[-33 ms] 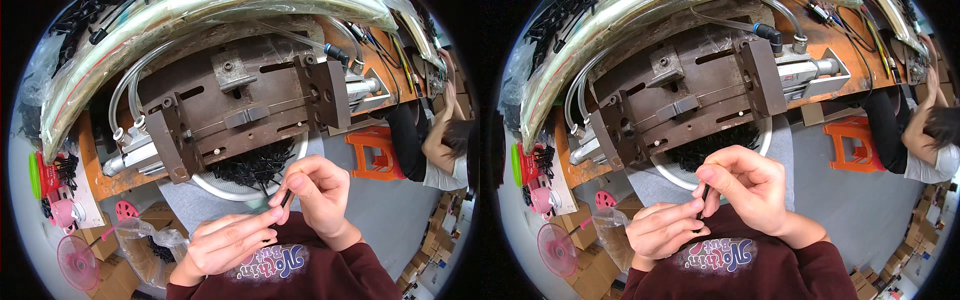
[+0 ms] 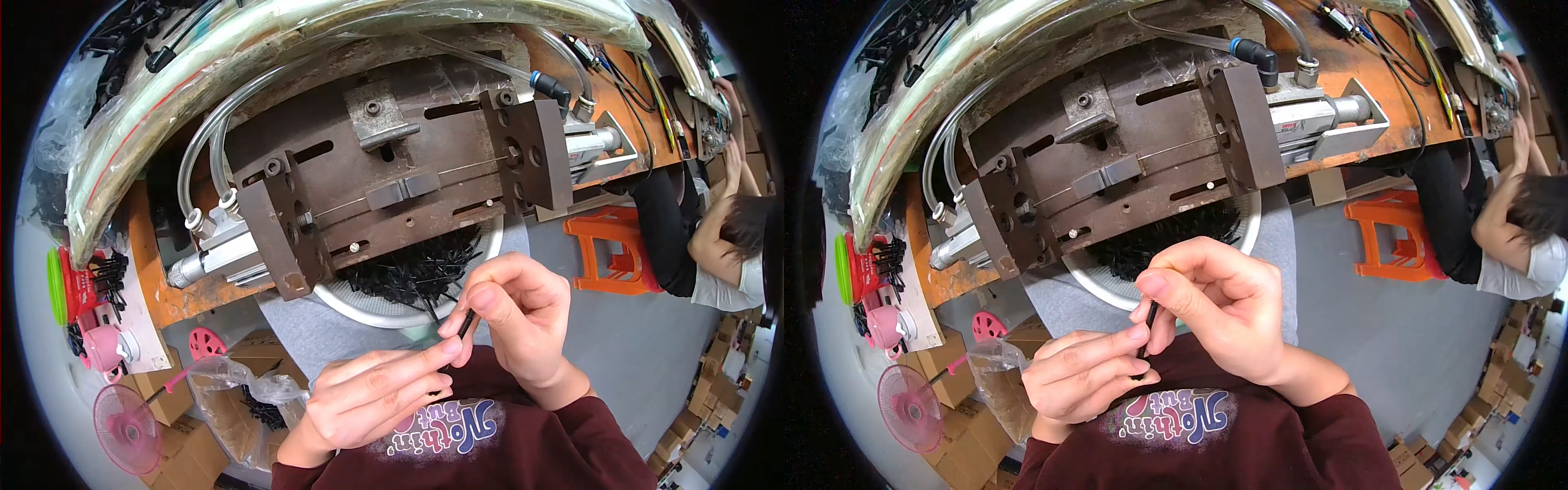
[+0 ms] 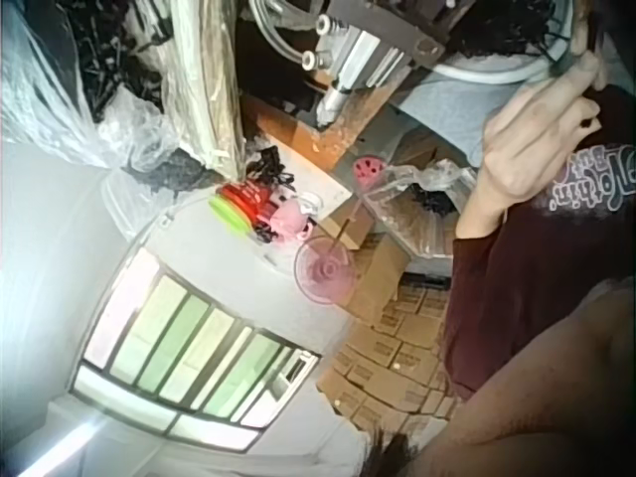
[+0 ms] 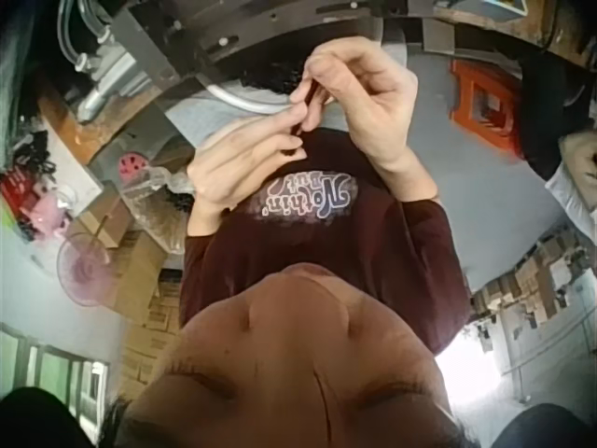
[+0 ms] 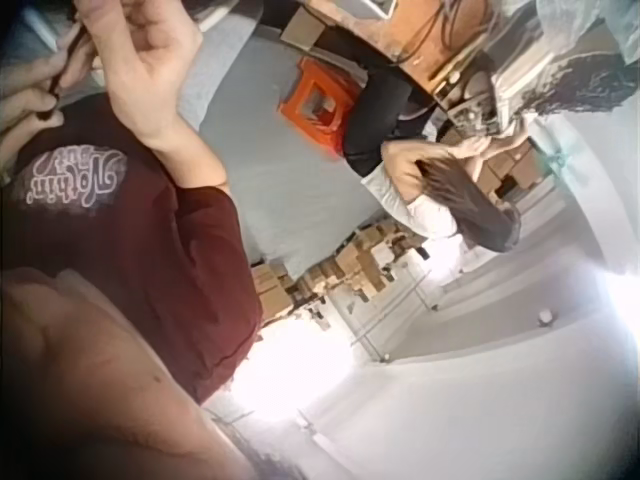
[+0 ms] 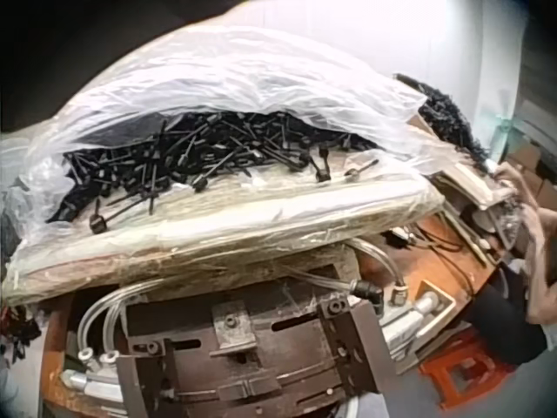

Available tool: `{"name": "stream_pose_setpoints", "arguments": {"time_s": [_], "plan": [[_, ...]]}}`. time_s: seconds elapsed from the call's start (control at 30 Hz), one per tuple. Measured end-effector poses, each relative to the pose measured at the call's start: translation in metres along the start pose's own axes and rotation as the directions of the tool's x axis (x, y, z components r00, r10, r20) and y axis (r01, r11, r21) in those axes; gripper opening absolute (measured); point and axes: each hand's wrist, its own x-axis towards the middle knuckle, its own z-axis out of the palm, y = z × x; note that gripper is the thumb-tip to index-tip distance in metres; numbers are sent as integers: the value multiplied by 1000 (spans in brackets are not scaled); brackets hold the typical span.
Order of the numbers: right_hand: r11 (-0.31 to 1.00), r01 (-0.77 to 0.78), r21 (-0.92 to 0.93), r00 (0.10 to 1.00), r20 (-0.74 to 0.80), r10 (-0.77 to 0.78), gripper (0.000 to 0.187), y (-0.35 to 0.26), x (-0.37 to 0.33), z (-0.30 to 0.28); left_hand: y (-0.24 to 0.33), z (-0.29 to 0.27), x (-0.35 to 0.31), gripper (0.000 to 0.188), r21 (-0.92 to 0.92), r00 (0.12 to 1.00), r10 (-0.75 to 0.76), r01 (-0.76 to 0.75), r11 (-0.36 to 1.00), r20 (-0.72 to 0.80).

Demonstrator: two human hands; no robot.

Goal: Assembling small electronic components using a pneumatic clamping jig on a workbench.

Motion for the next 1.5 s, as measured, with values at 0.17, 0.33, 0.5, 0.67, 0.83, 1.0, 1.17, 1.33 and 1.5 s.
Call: {"name": "stream_pose_setpoints", "arguments": {"time_s": [0.17, 0.33, 0.5, 0.67, 0.83, 1.0, 1.17, 1.33, 1.5], "plan": [[987, -141, 76, 984, 116, 132, 9, 5, 2, -7, -1, 0, 2, 27, 103, 999, 40, -39, 994, -7], [976, -213, -53, 967, 129, 219, 8, 1, 7, -17, -1, 4, 7, 29, 214, 999, 32, -27, 976, -20], [799, 101, -593, 971, -116, -209, 14, 6, 1, -12, -10, 9, 31, 32, 483, 990, 47, 23, 875, -133], [728, 140, -671, 974, -40, -223, 11, 2, -3, -25, -16, 18, 43, 27, 639, 996, -2, 59, 767, -90], [665, 203, -719, 970, 55, -238, 10, 2, -6, -30, -15, 15, 54, 25, 670, 994, -41, 99, 735, -101], [670, 203, -714, 965, 28, -262, 10, -5, -5, -21, -10, 14, 54, 25, 701, 994, -63, 108, 705, -89], [661, 271, -700, 958, 131, -254, 11, -36, 6, -12, -11, 12, 54, 23, 694, 994, -58, 107, 712, -94], [515, 472, -716, 850, 212, -483, 11, -75, 53, 8, -15, 13, 50, 24, 691, 995, -13, 79, 718, -100], [-203, 702, -683, 412, 621, -667, 11, -109, 164, 42, -13, 7, 49, 20, 605, 996, 10, 49, 794, -94]]}}
